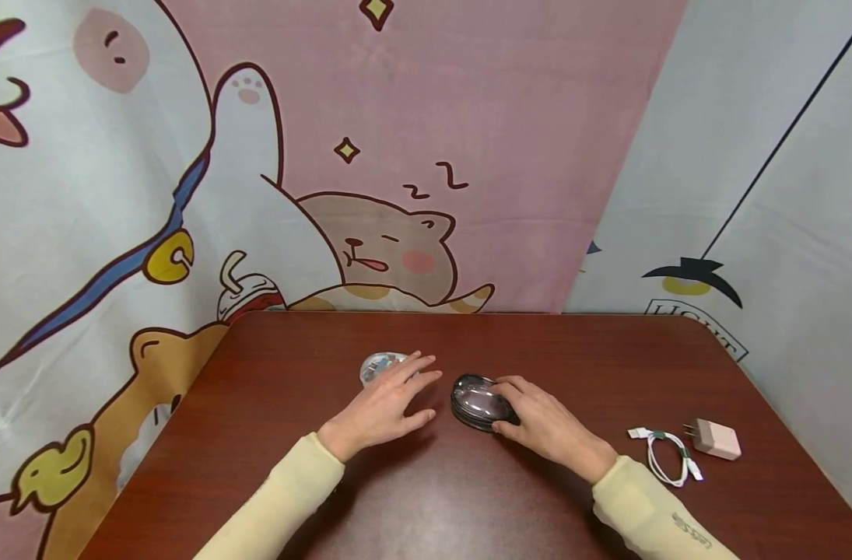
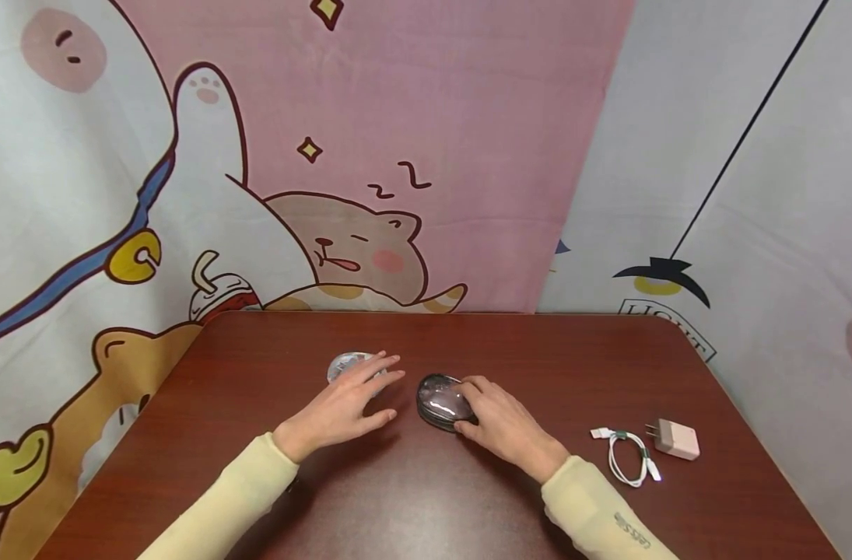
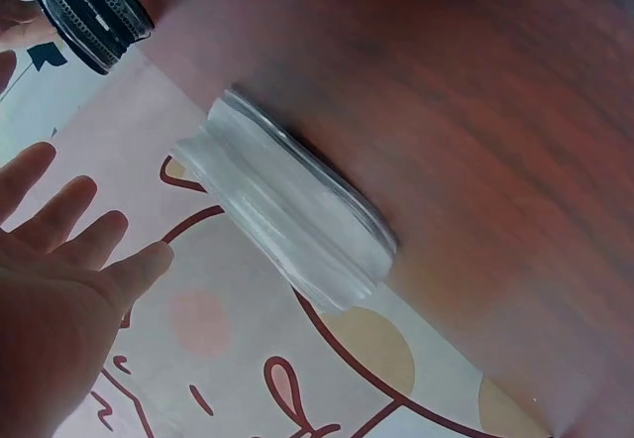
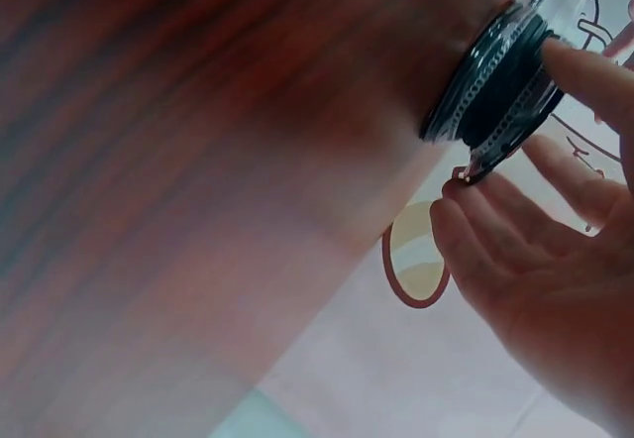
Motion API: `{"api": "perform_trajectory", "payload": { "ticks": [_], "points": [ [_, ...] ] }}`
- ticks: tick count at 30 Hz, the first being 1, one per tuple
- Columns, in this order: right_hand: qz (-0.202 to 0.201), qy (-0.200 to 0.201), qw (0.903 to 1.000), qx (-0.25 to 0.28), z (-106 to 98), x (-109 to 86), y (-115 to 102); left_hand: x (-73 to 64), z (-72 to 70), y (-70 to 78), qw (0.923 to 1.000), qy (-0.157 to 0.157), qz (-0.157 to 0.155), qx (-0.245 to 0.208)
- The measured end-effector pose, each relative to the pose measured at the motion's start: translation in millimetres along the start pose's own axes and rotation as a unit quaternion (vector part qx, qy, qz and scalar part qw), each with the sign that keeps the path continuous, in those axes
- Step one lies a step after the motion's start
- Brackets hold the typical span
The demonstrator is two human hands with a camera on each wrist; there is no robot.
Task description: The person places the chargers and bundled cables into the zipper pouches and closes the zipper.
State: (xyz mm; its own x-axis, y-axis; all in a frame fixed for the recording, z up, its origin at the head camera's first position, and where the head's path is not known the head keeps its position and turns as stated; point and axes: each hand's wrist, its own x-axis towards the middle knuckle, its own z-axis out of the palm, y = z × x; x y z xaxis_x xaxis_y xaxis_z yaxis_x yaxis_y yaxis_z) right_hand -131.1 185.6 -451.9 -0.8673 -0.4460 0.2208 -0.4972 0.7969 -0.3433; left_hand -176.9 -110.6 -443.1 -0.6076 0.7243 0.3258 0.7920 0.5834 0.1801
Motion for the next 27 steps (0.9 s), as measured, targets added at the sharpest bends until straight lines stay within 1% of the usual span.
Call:
{"api": "perform_trajectory", "payload": {
  "ticks": [11,14,19,24,27],
  "points": [
    [-0.032,-0.041,0.9986,0.015,-1,0.1,-6,-0.2,3.4,7.9,0.9997,-0.011,0.021,-0.011],
    [-0.036,-0.055,0.9975,0.027,-2,0.0,-7,-0.1,6.2,11.2,0.999,-0.025,0.032,-0.016],
    [-0.048,-0.074,0.9955,0.035,-2,-0.3,-10,0.4,11.7,17.5,0.9969,-0.059,0.045,-0.028],
    [-0.06,-0.086,0.9935,0.043,-3,-0.9,-13,1.0,14.3,21.8,0.9951,-0.077,0.042,-0.047],
    [-0.064,-0.089,0.9927,0.05,-3,-1.4,-14,0.6,15.0,23.8,0.9947,-0.083,0.043,-0.043]
  ]
}}
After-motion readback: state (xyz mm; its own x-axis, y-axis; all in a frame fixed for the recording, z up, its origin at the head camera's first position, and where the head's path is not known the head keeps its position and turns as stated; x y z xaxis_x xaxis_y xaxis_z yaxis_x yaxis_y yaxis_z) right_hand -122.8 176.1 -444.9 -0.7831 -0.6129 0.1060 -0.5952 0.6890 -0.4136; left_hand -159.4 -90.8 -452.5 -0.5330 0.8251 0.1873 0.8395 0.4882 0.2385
